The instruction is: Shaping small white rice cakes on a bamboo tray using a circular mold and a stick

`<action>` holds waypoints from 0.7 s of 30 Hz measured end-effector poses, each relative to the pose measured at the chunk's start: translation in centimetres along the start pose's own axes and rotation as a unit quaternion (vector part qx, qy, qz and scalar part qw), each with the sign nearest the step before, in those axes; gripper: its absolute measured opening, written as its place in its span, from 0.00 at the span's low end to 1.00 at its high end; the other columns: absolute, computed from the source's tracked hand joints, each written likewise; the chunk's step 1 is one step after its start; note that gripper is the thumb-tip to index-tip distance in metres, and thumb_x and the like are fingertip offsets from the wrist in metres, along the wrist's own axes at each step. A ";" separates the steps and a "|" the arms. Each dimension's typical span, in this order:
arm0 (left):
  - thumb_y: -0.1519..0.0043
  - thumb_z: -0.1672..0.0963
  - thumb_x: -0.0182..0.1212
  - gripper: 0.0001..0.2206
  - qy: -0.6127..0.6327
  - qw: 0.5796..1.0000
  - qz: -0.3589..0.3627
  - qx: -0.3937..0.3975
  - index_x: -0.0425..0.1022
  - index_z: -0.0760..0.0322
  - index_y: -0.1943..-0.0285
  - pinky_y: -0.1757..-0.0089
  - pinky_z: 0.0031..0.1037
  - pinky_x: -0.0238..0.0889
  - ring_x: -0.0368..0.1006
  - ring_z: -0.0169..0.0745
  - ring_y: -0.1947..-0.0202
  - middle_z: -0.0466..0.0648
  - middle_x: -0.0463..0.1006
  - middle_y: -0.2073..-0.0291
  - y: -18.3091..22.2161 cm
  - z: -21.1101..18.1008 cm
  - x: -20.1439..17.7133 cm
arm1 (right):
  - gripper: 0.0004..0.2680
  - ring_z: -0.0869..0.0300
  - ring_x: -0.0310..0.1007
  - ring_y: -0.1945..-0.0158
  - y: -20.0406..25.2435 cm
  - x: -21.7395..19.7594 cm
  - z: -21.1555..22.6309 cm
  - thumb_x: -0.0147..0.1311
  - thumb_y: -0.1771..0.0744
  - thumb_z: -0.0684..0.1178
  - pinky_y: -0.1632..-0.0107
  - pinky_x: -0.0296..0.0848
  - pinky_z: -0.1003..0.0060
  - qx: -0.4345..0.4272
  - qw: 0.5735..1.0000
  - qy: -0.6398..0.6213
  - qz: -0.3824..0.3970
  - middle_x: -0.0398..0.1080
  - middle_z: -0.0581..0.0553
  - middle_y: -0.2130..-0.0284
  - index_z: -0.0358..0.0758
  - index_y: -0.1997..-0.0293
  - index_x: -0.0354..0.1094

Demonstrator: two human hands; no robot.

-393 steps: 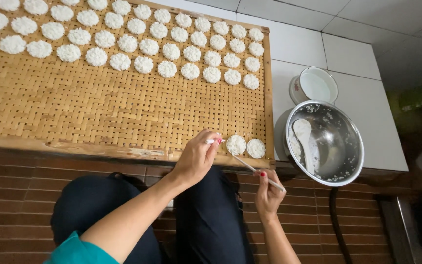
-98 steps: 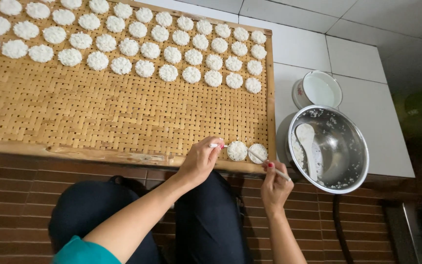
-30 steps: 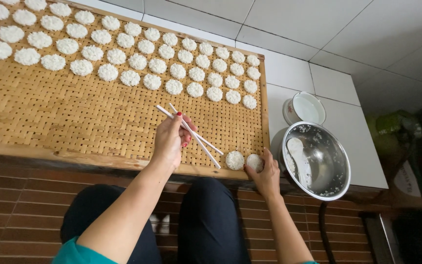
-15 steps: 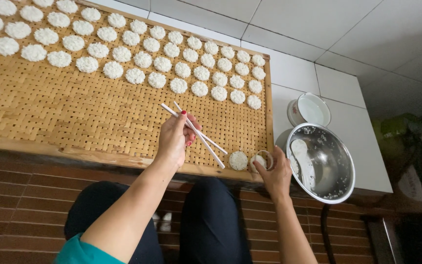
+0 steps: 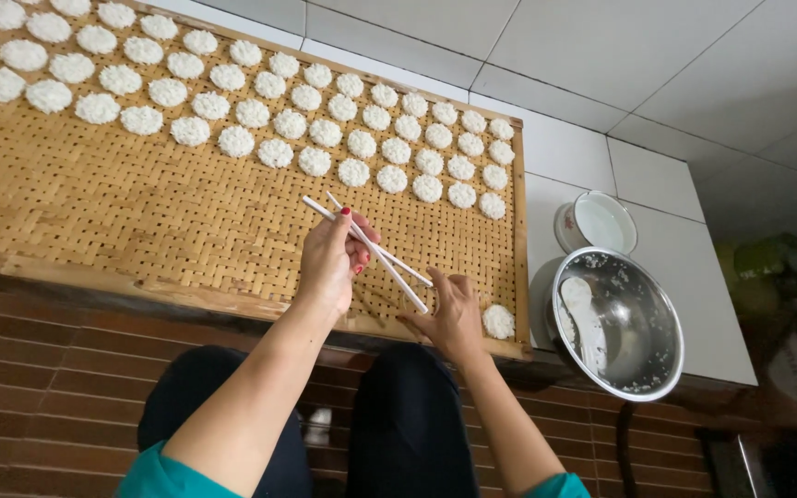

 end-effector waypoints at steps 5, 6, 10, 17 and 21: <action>0.28 0.55 0.47 0.11 0.003 1.000 0.008 -0.002 0.73 0.64 0.59 0.80 0.14 0.54 0.67 0.30 0.83 0.55 0.81 0.74 -0.5 0.5 -0.5 | 0.35 0.53 0.66 0.42 0.1 0.6 0.0 0.68 0.47 0.74 0.46 0.67 0.53 0.026 0.999 0.026 0.029 0.78 0.48 0.62 0.48 0.38 0.67; 0.28 0.55 0.47 0.11 0.004 1.000 0.012 0.000 0.73 0.64 0.59 0.80 0.14 0.54 0.68 0.31 0.83 0.55 0.81 0.73 -0.5 0.5 -0.4 | 0.35 0.54 0.65 0.41 0.1 1.1 -0.4 0.67 0.46 0.75 0.45 0.66 0.53 0.031 0.998 0.029 0.035 0.78 0.49 0.61 0.49 0.38 0.66; 0.28 0.55 0.46 0.11 0.004 1.000 0.021 0.002 0.73 0.64 0.58 0.79 0.14 0.54 0.67 0.30 0.83 0.55 0.80 0.73 -0.3 0.0 -0.1 | 0.34 0.54 0.65 0.42 0.3 0.9 0.4 0.68 0.46 0.75 0.46 0.65 0.52 0.033 0.999 0.023 0.020 0.78 0.50 0.61 0.47 0.40 0.68; 0.28 0.56 0.46 0.11 0.002 1.000 0.009 -0.008 0.72 0.63 0.59 0.80 0.14 0.54 0.67 0.30 0.84 0.54 0.81 0.74 -0.2 -0.1 0.1 | 0.31 0.50 0.63 0.41 0.7 -0.6 -0.3 0.71 0.46 0.71 0.46 0.66 0.52 0.044 0.999 0.002 0.009 0.77 0.46 0.62 0.44 0.43 0.72; 0.28 0.56 0.46 0.11 0.010 1.000 0.016 -0.015 0.72 0.64 0.58 0.79 0.15 0.55 0.67 0.30 0.83 0.54 0.80 0.73 -0.4 0.1 0.0 | 0.29 0.51 0.63 0.40 1.5 -3.4 -2.5 0.72 0.43 0.62 0.44 0.64 0.51 0.068 0.997 -0.014 -0.036 0.78 0.44 0.55 0.45 0.38 0.71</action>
Point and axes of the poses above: each hand's wrist, its own y-axis away from the middle knuckle, its own x-axis out of the palm, z = x × y, the point moved 5 cm from there along -y, towards the middle knuckle
